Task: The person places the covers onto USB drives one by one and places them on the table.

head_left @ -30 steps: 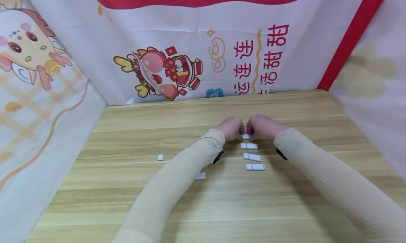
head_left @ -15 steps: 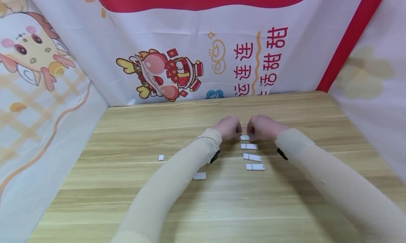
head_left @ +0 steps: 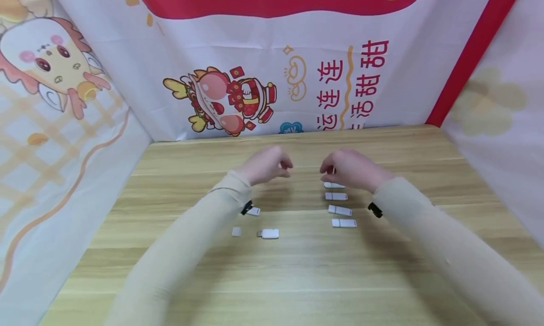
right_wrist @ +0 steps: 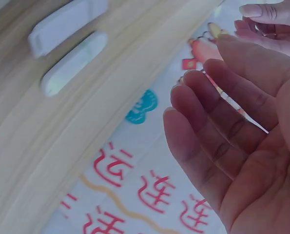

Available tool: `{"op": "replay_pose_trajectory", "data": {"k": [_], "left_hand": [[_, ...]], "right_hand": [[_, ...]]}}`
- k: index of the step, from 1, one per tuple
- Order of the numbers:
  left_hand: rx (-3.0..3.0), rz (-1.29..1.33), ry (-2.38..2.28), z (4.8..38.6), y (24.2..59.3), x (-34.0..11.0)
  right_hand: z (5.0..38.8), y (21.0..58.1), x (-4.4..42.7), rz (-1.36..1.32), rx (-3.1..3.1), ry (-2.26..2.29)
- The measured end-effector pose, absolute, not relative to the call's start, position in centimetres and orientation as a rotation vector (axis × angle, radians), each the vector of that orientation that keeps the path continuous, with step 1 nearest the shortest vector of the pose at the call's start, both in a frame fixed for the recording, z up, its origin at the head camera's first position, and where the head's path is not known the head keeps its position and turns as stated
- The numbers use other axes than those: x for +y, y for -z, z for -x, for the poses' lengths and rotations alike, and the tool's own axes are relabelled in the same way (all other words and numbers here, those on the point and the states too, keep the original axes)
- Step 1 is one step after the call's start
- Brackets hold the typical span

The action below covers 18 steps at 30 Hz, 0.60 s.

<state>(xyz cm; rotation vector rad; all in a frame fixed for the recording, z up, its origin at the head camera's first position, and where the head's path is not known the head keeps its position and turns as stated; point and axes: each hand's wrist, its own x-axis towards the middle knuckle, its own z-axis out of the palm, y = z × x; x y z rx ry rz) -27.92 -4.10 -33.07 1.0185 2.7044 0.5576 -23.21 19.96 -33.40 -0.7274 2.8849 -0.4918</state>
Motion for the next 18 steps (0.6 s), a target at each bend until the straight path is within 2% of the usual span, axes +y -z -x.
{"op": "replay_pose_trajectory", "data": {"k": [7,18], "left_hand": [[2.737,-0.923,-0.555,25.8,33.0,-10.3],[2.744,-0.957,-0.544,21.3,36.2,-16.5]], "right_hand": [[21.1,33.4,18.2,0.886,2.937,0.510],[18.1,35.2,14.4,1.018,2.916,0.549]]}}
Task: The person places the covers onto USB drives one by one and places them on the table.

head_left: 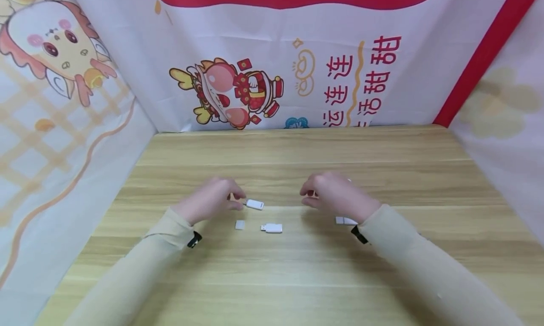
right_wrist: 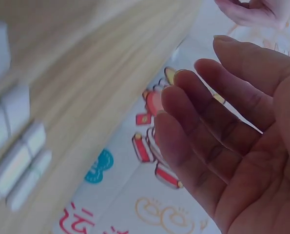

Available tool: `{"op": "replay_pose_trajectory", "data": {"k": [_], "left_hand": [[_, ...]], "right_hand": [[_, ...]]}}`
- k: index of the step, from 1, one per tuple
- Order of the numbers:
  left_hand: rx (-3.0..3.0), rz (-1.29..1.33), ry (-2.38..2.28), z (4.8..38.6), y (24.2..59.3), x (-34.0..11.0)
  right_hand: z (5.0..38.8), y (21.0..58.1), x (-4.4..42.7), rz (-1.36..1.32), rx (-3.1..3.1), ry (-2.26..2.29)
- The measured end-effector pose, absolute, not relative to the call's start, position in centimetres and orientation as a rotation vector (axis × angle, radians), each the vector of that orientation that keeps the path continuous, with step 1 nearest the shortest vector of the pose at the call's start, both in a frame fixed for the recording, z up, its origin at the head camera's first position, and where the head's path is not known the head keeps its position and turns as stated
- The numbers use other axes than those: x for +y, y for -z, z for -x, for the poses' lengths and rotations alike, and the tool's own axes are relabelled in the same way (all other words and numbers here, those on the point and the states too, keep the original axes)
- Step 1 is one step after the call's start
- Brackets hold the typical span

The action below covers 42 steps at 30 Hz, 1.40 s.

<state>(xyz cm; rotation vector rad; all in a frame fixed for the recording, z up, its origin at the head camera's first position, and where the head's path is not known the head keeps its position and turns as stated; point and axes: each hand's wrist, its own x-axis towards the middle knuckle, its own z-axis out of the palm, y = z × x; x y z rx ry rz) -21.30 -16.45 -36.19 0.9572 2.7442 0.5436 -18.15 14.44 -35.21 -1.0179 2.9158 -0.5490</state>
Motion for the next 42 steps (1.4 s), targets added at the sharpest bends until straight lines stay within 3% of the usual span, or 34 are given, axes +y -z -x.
{"op": "replay_pose_trajectory", "data": {"k": [15,42], "left_hand": [[2.780,-1.038,-0.494,18.2,39.7,-17.7],[2.729,-1.088,-0.516,17.9,40.8,-17.6]], "right_hand": [[15.2,38.6,10.5,1.227,2.887,0.504],[15.5,40.5,6.4,1.076,2.906,0.323]]}}
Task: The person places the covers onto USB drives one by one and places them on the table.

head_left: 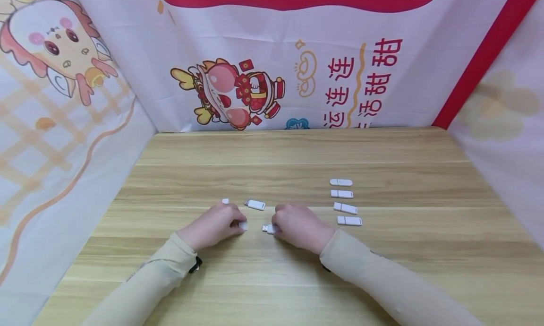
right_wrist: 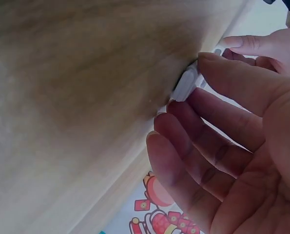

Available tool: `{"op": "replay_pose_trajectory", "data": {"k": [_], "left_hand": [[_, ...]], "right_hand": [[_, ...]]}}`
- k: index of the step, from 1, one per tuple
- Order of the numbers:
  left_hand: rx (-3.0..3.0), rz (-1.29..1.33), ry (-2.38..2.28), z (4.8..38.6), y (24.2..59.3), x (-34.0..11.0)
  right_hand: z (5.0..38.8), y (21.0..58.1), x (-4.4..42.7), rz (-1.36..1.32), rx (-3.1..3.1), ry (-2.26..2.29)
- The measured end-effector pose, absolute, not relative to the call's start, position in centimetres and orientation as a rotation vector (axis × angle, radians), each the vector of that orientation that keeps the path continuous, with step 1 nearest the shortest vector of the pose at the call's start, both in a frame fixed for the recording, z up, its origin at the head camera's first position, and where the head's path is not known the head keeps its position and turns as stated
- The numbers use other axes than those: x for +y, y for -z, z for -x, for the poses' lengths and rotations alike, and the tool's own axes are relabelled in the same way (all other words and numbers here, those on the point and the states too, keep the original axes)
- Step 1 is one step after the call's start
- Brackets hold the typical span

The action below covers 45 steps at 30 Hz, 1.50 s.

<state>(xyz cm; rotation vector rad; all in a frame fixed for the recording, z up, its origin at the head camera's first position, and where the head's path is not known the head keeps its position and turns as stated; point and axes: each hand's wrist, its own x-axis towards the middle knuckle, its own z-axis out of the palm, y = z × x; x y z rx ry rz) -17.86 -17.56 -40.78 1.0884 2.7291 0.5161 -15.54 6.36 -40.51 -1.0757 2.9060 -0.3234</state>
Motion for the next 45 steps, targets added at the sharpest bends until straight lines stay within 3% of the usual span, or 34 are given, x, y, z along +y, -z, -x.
{"op": "replay_pose_trajectory", "data": {"k": [19,45], "left_hand": [[2.624,-0.975,-0.516,17.9,40.2,-16.8],[2.554,-1.147,-0.593,17.3,39.8,-15.6]], "right_hand": [[15.2,40.1,6.7,1.091,2.863,0.366],[13.1,38.5,9.0,1.232,2.887,0.556]]}}
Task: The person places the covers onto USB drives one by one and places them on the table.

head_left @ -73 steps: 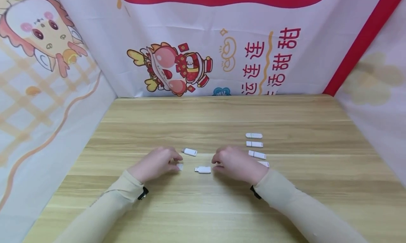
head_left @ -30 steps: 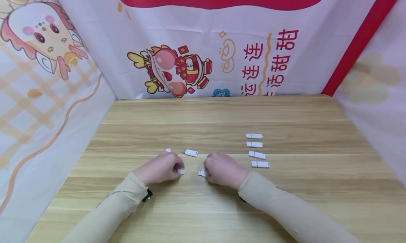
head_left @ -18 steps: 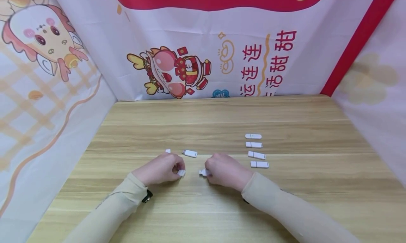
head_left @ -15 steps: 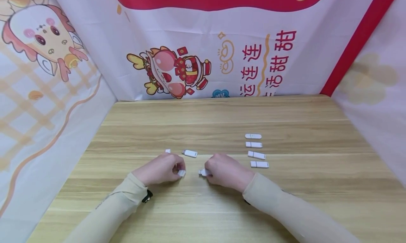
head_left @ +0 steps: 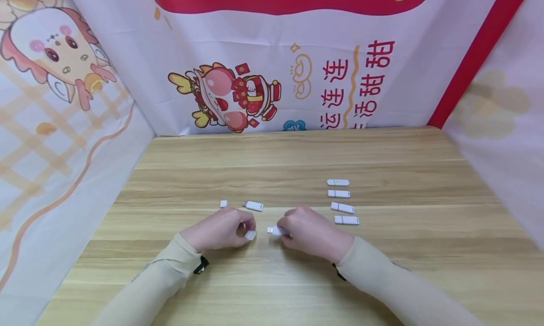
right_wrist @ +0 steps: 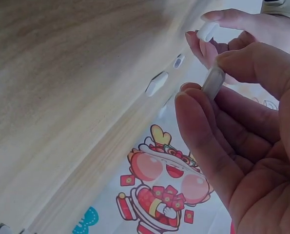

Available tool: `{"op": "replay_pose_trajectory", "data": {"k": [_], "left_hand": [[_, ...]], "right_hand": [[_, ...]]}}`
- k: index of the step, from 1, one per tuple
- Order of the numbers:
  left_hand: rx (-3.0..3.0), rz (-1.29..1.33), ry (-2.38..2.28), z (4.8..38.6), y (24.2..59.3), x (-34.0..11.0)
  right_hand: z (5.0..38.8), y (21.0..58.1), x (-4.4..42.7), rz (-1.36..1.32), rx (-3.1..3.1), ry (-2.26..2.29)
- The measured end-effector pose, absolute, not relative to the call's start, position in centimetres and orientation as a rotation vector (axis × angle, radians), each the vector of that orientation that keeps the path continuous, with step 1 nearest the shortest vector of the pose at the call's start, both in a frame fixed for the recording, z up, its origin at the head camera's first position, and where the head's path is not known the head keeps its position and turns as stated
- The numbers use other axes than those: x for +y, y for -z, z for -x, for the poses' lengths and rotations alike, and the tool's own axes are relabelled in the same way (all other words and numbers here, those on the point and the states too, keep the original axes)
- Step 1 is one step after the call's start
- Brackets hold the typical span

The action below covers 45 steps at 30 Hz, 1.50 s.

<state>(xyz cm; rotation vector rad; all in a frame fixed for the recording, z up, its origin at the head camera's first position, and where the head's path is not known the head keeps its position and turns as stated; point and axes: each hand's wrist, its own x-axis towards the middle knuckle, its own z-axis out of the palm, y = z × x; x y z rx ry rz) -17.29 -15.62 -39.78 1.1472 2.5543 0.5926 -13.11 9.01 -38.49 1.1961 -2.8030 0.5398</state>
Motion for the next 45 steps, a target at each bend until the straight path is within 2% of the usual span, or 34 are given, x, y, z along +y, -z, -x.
{"op": "replay_pose_trajectory", "data": {"k": [11,24,45], "left_hand": [[2.645,-1.243,-0.676,16.1,38.6,-14.1],[2.731,-1.544,-0.790,14.1,36.6,-12.4],[2.769,-1.753,-0.839,12.6,36.5,-11.3]], "right_hand": [[12.0,38.0,9.9,-1.218,-2.713,-0.602],[10.7,36.7,11.6,-1.214,-2.600,-0.625],[9.5,36.8,12.2,-1.199,-2.485,-0.685]]}}
